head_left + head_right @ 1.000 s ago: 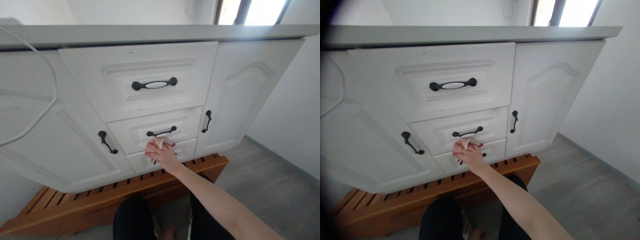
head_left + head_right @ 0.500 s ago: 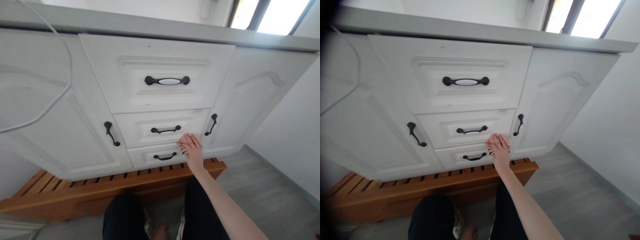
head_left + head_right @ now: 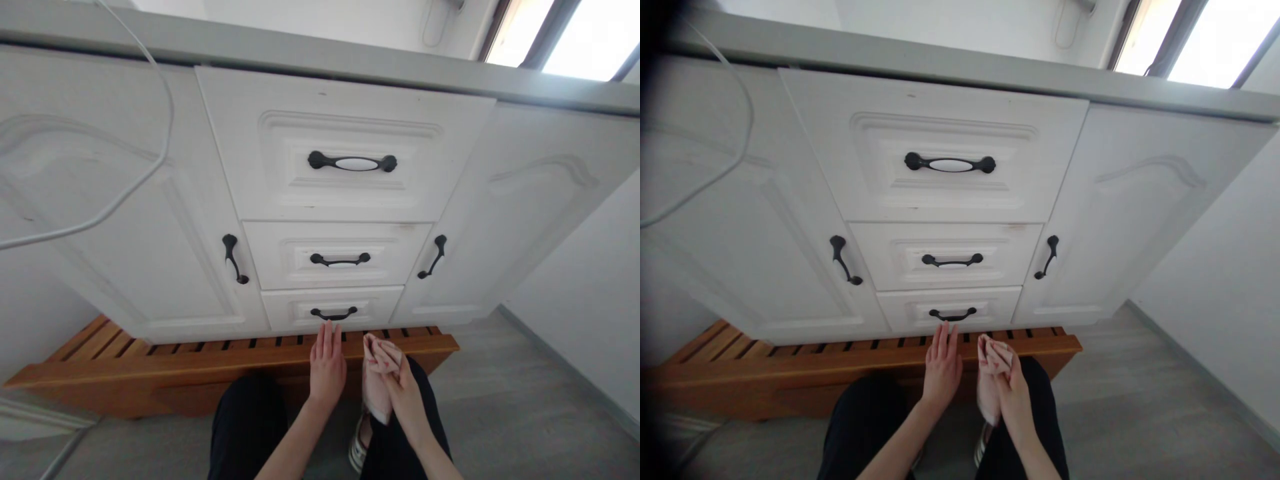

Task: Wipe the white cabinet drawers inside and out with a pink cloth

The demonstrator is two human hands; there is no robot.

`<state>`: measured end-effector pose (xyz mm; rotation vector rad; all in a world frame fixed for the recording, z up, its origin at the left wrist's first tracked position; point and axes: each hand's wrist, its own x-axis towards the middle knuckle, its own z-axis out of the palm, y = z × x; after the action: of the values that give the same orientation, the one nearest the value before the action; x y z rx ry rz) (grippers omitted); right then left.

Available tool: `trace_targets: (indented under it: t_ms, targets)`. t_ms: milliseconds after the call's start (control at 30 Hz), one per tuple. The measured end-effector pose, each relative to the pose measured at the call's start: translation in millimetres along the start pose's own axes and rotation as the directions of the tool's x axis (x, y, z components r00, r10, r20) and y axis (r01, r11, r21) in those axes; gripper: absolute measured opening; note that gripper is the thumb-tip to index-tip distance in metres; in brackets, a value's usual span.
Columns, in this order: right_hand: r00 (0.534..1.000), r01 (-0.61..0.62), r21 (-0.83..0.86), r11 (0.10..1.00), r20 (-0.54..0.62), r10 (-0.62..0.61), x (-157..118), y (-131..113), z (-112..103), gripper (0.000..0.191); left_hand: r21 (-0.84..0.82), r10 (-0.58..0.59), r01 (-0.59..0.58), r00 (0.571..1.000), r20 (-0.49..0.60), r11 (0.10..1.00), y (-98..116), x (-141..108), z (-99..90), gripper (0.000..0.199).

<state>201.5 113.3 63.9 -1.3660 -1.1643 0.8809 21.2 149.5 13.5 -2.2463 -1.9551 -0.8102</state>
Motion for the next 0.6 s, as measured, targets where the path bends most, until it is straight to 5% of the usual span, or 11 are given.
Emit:
trace_targets:
  t_ms: [100,233,300,600]
  targets:
    - [0.962,-0.267,0.122,0.956,-0.026,0.272,-30.0,31.9,-3.0,0.063,0.063,0.081,-0.079,0.996,-0.030,0.995,1.7,29.1,-10.2,0.064]
    - [0.763,-0.611,0.400,0.684,0.066,0.643,-54.8,54.3,-4.6,0.075,0.059,0.075,-0.072,0.996,-0.049,0.996,6.9,45.4,-24.6,0.055]
    - [0.727,-0.634,0.457,0.624,0.078,0.682,-59.3,52.5,-2.7,0.074,0.050,0.048,-0.047,0.998,-0.027,0.998,10.4,50.4,-32.1,0.055]
    - [0.713,-0.655,0.436,0.616,0.089,0.695,-52.8,23.3,7.8,0.069,0.072,-0.026,0.025,1.000,0.001,0.997,19.5,62.6,-52.9,0.039]
